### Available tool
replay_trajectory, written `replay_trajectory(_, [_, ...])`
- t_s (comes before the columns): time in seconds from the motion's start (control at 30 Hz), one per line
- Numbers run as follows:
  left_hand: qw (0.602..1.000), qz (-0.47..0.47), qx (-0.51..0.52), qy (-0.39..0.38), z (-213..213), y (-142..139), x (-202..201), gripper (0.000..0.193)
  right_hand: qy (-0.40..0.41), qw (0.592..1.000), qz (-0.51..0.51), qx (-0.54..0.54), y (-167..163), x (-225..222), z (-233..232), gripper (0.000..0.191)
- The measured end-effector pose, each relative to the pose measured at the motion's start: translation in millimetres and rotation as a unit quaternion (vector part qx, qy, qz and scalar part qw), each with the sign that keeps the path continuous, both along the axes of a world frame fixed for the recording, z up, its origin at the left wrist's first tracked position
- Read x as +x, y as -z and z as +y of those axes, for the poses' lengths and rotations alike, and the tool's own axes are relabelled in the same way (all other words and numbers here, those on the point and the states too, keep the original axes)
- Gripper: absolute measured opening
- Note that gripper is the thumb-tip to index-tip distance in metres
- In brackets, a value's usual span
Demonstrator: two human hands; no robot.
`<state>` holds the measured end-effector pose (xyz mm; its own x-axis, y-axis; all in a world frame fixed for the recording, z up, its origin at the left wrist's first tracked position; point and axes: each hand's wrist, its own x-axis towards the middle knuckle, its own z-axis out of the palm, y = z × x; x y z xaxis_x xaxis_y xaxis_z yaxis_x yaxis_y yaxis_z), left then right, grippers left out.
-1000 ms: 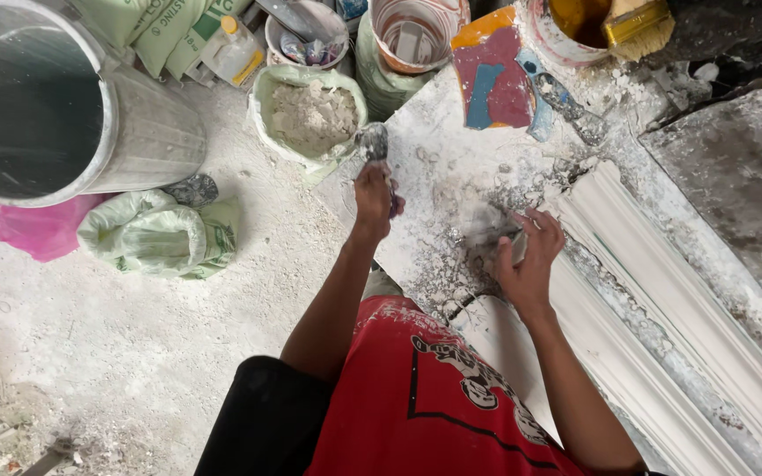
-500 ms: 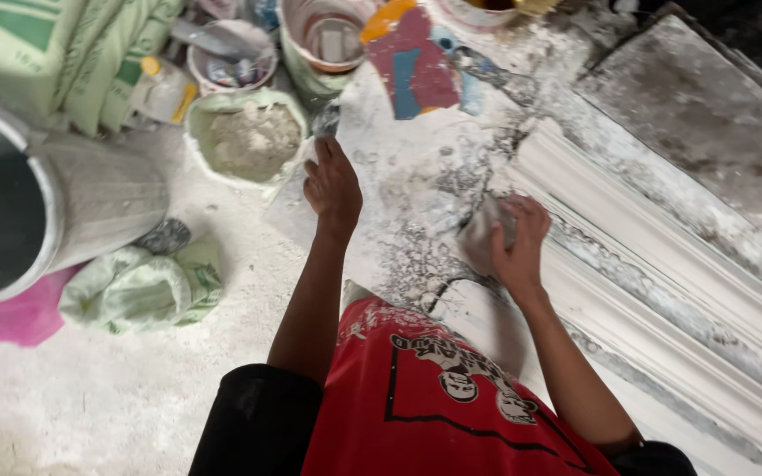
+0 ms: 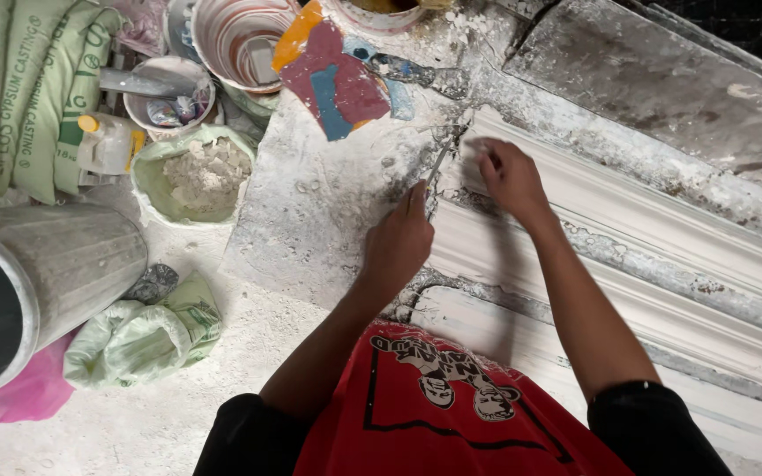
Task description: The person uses a small scraping tool to remove excess plaster and residue from decorative white cornice moldings laid on a work table, working along the grooved profiles piece by piece and repositioning the moldings as they clean each section.
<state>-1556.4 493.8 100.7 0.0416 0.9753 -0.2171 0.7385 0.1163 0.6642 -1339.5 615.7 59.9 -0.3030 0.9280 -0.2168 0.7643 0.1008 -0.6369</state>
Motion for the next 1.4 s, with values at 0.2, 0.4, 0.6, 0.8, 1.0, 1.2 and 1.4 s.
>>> replay_trajectory(0.2, [0.996, 0.065, -0.016, 0.053, 1.3, 18.1, 25.1, 0.055, -0.056, 0.986, -0.084, -0.133, -5.1, -33.7, 63.1, 0.033])
replay_trajectory(0.4, [0.986, 0.131, 0.072, 0.074, -4.5, 48.7, 24.3, 0.053, -0.155, 0.947, -0.26, -0.109, -2.6, -67.7, 71.2, 0.034])
replay_trajectory(0.6, [0.975, 0.161, 0.107, 0.112, -4.3, 57.3, 15.8, 0.056, -0.165, 0.942, -0.233, -0.174, 0.9, -75.2, 79.0, 0.037])
replay_trajectory(0.8, [0.988, 0.107, 0.023, 0.106, 12.1, 50.2, 20.5, 0.049, -0.123, 0.967, 0.022, -0.221, 2.3, -44.6, 76.9, 0.033])
replay_trajectory(1.0, [0.996, 0.042, -0.002, 0.076, 8.1, 50.3, 5.2, 0.047, -0.004, 0.967, 0.13, -0.219, -3.0, -28.6, 55.4, 0.028])
replay_trajectory(1.2, [0.995, 0.044, 0.023, 0.081, 4.4, 51.7, 1.8, 0.048, 0.063, 0.976, 0.177, -0.111, 7.5, -15.4, 42.8, 0.029])
replay_trajectory(1.4, [0.991, 0.091, 0.013, 0.095, 17.9, 43.0, 14.1, 0.046, 0.173, 0.978, 0.118, -0.009, 25.9, -9.2, 29.1, 0.035])
